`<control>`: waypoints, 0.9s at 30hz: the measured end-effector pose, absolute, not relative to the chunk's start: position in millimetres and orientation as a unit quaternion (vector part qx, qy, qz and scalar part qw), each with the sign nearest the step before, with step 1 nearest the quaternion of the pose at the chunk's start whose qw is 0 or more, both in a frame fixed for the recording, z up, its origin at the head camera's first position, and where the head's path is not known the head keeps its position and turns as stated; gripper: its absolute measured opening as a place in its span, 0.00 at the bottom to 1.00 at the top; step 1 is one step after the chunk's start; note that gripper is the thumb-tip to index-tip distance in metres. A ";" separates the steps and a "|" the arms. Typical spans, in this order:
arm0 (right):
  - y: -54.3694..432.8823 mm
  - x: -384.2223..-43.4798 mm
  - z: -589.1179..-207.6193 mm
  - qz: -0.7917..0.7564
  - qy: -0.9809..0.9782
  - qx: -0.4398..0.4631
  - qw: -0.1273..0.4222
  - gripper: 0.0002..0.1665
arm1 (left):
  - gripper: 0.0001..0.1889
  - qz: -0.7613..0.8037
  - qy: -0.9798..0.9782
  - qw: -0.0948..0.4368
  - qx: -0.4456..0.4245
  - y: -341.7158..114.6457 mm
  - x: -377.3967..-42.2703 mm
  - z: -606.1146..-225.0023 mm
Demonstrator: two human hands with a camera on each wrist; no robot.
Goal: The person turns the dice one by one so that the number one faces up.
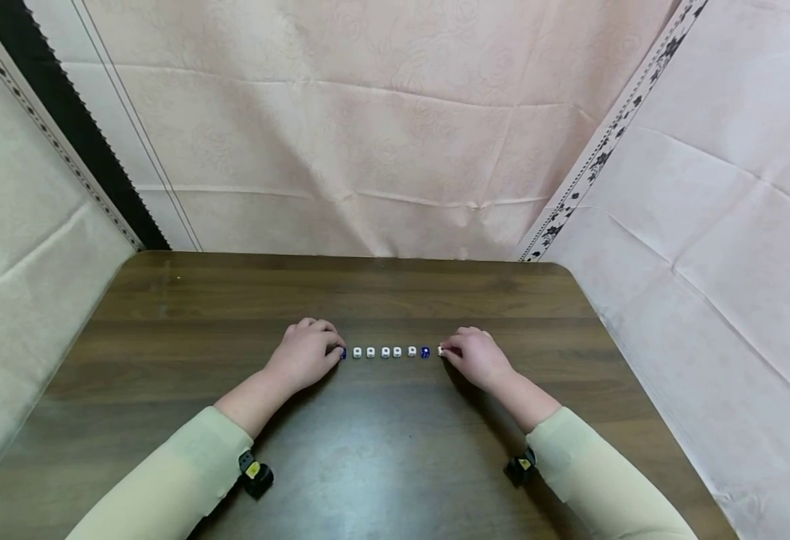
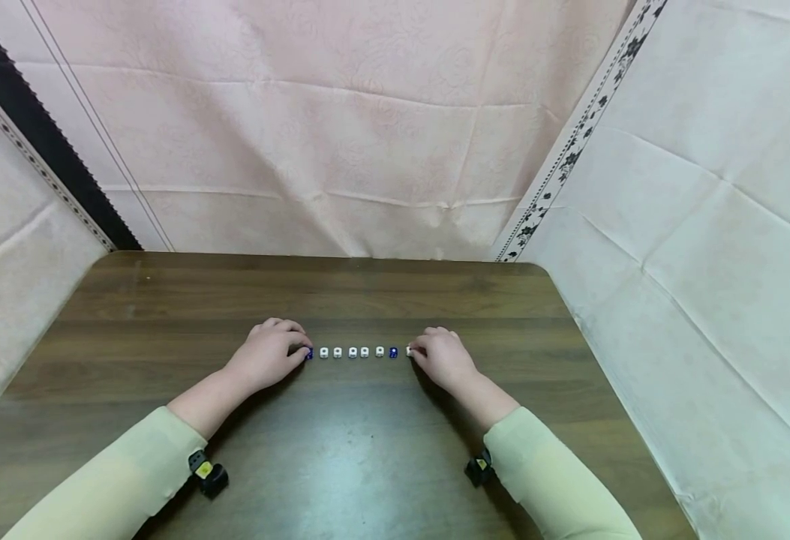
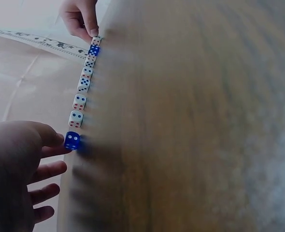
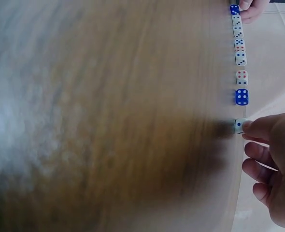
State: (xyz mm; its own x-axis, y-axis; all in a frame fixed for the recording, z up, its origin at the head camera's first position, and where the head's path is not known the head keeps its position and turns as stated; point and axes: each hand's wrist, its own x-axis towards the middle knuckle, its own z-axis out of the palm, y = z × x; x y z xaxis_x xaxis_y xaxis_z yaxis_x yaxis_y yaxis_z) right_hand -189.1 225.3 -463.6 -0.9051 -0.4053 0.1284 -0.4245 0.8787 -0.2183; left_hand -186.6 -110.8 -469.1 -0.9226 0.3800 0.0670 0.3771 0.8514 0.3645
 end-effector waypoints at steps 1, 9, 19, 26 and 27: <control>225.7 -189.1 -463.9 0.121 -0.969 0.213 0.039 0.06 | 0.08 0.190 0.962 0.003 0.196 -110.7 -186.6 -468.9; 228.4 -188.8 -465.3 0.123 -0.968 0.213 0.037 0.06 | 0.09 0.200 0.960 -0.004 0.195 -111.3 -184.6 -465.5; 233.2 -190.6 -467.3 0.111 -0.963 0.237 0.061 0.07 | 0.09 0.198 0.960 -0.009 0.200 -113.6 -182.2 -463.1; 233.2 -191.7 -466.6 0.118 -0.963 0.234 0.063 0.07 | 0.09 0.195 0.960 -0.012 0.199 -113.2 -181.6 -462.9; 232.9 -191.6 -466.2 0.122 -0.963 0.232 0.061 0.07 | 0.09 0.195 0.960 -0.012 0.199 -113.0 -181.5 -462.8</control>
